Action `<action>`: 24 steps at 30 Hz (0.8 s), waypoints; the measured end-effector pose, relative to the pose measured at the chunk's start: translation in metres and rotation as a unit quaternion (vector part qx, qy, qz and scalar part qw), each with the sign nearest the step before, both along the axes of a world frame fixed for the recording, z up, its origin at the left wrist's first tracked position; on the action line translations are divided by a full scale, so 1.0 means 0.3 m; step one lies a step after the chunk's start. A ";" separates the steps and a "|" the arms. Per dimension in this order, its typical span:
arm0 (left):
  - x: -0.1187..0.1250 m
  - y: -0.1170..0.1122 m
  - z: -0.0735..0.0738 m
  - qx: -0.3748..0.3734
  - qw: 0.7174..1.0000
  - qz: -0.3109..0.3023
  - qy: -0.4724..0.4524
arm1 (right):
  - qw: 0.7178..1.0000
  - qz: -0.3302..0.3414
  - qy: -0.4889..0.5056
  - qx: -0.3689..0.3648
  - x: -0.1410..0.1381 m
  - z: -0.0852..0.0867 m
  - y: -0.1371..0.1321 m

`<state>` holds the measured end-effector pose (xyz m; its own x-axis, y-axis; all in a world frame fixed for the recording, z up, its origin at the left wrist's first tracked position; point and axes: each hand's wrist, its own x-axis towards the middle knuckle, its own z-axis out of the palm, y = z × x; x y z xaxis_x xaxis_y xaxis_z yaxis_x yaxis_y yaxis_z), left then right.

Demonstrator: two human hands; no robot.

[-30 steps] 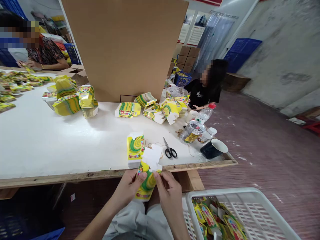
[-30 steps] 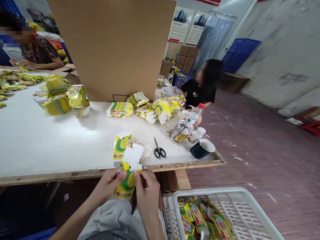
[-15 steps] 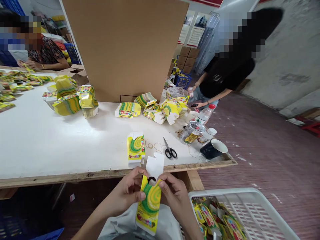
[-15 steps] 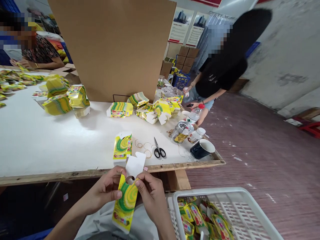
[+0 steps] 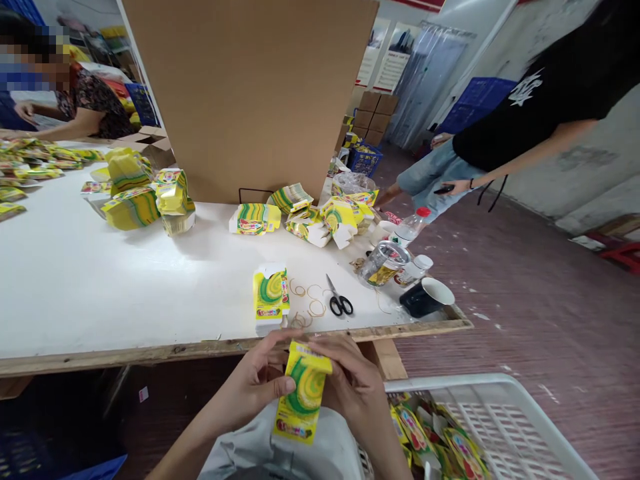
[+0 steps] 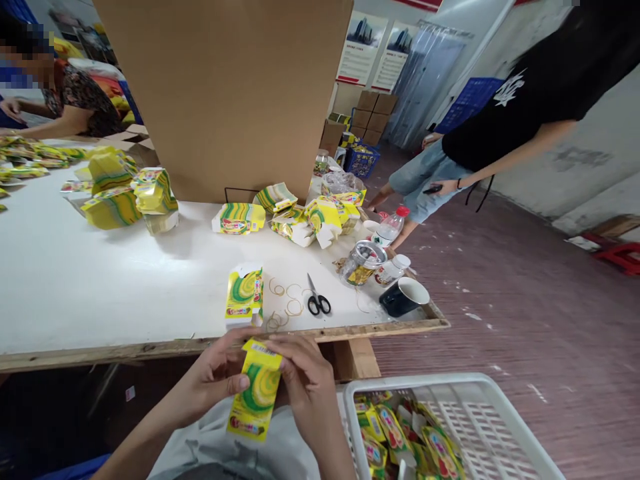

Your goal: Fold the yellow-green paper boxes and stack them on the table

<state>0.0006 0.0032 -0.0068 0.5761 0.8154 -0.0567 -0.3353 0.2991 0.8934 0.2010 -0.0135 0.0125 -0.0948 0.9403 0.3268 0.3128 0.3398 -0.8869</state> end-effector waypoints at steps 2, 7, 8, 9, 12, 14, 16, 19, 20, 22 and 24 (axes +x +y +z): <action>0.005 -0.001 -0.007 0.022 1.000 0.016 0.014 | 0.999 -0.004 -0.024 0.029 0.008 0.020 -0.004; 0.016 -0.002 -0.019 0.060 0.991 0.062 0.098 | 0.992 -0.059 -0.091 -0.071 -0.005 0.001 -0.011; 0.017 -0.003 -0.016 0.065 0.991 0.056 0.102 | 0.990 -0.064 -0.091 -0.092 -0.012 -0.011 -0.011; 0.018 -0.004 -0.011 0.069 0.991 0.049 0.100 | 0.989 -0.070 -0.085 -0.103 -0.019 -0.022 -0.010; 0.021 -0.003 0.009 0.064 0.995 0.024 0.076 | 0.988 -0.088 -0.079 -0.098 -0.033 -0.046 -0.011; 0.023 0.000 0.018 0.042 0.997 0.023 0.062 | 0.988 -0.094 -0.087 -0.089 -0.037 -0.053 -0.013; 0.026 0.005 0.017 0.016 0.998 0.032 0.047 | 0.989 -0.088 -0.086 -0.085 -0.039 -0.055 -0.017; 0.035 0.007 0.002 -0.008 0.998 0.049 0.037 | 0.990 -0.089 -0.077 -0.079 -0.046 -0.053 -0.020; 0.040 0.004 -0.003 -0.006 0.998 0.055 0.039 | 0.989 -0.102 -0.075 -0.071 -0.050 -0.051 -0.019; 0.051 -0.003 -0.011 0.013 0.997 0.063 0.052 | 0.989 -0.122 -0.065 -0.052 -0.055 -0.044 -0.017; 0.056 -0.007 -0.014 0.057 0.993 0.066 0.084 | 0.991 -0.112 -0.055 -0.039 -0.038 -0.031 -0.023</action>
<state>0.0175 0.0010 -0.0108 0.4545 0.8896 -0.0459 -0.2074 0.1558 0.9658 0.1896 -0.0202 0.0032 0.0875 0.9639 0.2517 0.4696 0.1829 -0.8637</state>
